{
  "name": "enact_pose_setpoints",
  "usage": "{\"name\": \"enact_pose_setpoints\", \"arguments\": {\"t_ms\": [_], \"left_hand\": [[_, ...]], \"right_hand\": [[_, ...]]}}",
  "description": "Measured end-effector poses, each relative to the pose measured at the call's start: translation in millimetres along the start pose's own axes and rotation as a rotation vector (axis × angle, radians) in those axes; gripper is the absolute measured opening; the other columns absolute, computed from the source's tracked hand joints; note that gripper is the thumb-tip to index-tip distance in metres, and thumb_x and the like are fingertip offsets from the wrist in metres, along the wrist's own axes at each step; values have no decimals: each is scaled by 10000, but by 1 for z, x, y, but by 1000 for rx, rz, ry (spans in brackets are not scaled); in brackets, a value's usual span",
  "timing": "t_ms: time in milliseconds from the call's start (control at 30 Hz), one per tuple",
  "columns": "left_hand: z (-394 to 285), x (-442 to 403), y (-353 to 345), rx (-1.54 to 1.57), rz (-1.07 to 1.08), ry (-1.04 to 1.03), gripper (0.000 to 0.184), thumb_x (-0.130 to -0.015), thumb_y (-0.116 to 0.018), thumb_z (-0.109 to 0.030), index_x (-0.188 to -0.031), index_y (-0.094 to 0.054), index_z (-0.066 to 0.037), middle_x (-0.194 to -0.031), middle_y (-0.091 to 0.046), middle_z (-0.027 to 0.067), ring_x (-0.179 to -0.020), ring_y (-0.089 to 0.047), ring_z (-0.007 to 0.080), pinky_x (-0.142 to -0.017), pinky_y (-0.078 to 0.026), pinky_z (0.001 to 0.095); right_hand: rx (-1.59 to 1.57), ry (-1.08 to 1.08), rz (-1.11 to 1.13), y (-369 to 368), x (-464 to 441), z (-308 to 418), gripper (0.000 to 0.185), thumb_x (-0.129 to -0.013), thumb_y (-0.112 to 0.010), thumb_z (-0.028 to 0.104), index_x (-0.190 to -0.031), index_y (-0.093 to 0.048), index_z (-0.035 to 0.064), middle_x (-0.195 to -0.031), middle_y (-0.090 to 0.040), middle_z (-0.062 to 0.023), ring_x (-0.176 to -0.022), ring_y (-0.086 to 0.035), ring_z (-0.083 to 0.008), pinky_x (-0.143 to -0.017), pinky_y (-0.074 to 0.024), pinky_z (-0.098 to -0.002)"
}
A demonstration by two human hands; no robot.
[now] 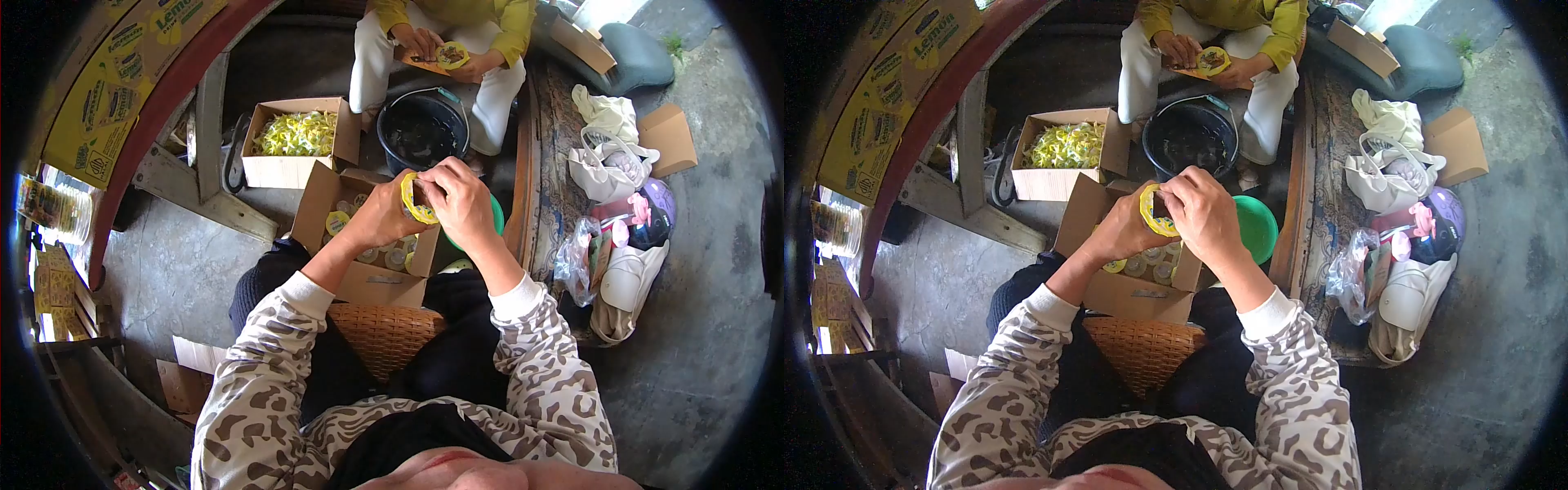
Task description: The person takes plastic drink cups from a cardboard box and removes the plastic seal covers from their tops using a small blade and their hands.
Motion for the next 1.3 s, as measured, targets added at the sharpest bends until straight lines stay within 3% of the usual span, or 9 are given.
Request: {"name": "enact_pose_setpoints", "arguments": {"t_ms": [133, 233, 400, 567, 667, 833, 933, 1067, 1300], "left_hand": [[0, 1, -1, -45, -32, -55, 525, -701, -845, -147, -1115, -548, -21, -963, -692, 180, -909, -690, 382, -774, -546, 397], [6, 1, 3, -10, -45, 16, 524, -704, -877, -176, -1089, -550, -35, -964, -690, 132, -914, -705, 250, -804, -545, 355], [-5, 0, 24, -81, -151, 31, 526, -713, -874, -173, -1115, -565, -34, -1003, -703, 119, -943, -699, 219, -833, -546, 339], [-8, 0, 36, -70, -185, 115, 511, -730, -867, -149, -1126, -566, -28, -1018, -706, 112, -948, -697, 214, -843, -545, 334], [-5, 0, 41, -62, -203, 93, 505, -734, -865, -136, -1130, -572, -25, -1024, -705, 108, -954, -695, 214, -846, -544, 335], [-2, -6, 44, -106, -215, 123, 487, -734, -866, -131, -1119, -589, -24, -1024, -704, 108, -953, -695, 217, -844, -543, 337], [2, -11, 42, -130, -209, 131, 486, -730, -870, -132, -1118, -596, -27, -1024, -703, 110, -950, -696, 223, -843, -543, 338], [21, -13, 34, -142, -169, 186, 515, -714, -881, -141, -1129, -597, -31, -1025, -702, 115, -949, -699, 233, -840, -544, 340], [36, -16, 31, -207, -121, 234, 518, -706, -893, -152, -1110, -594, -25, -1018, -708, 106, -933, -704, 210, -829, -552, 333]], "right_hand": [[-290, -173, 60, -2, -3, -16, 62, -837, -739, 59, -868, -700, 22, -841, -644, -94, -737, -668, -246, -676, -526, -331], [-463, -227, 103, -3, -8, -47, 71, -854, -750, 72, -903, -731, 25, -868, -694, -91, -757, -685, -161, -695, -518, -285], [-260, -414, 160, -4, -17, -124, 138, -875, -738, 144, -904, -734, 9, -847, -730, -102, -766, -678, -145, -698, -511, -296], [-147, -784, 447, -89, 49, -313, 254, -792, -805, 279, -881, -749, 48, -799, -731, -116, -744, -696, -227, -720, -527, -340], [94, -820, 420, -116, 108, -377, 234, -784, -804, 294, -879, -767, 83, -885, -742, -133, -885, -711, -310, -817, -545, -408], [172, -1117, 448, -148, 184, -386, 261, -800, -789, 277, -982, -762, 91, -1081, -724, -159, -1059, -680, -333, -903, -527, -445], [303, -1325, 450, -157, 214, -376, 319, -888, -680, 273, -1166, -710, 120, -1292, -652, -136, -1183, -624, -361, -1034, -427, -523], [343, -1349, 536, -178, 234, -380, 294, -941, -595, 259, -1159, -715, 103, -1294, -653, -130, -1198, -615, -358, -1055, -394, -542], [677, -1295, 362, -206, 275, -385, 263, -956, -514, 151, -1071, -735, 68, -1179, -693, -125, -1146, -649, -311, -1026, -424, -526]]}}
Point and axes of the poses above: each hand's wrist, its own x-axis away from the middle knuckle, its own y-axis out of the back of the hand, z = x × y, the point moved 5 cm from there along -x, towards the middle knuckle
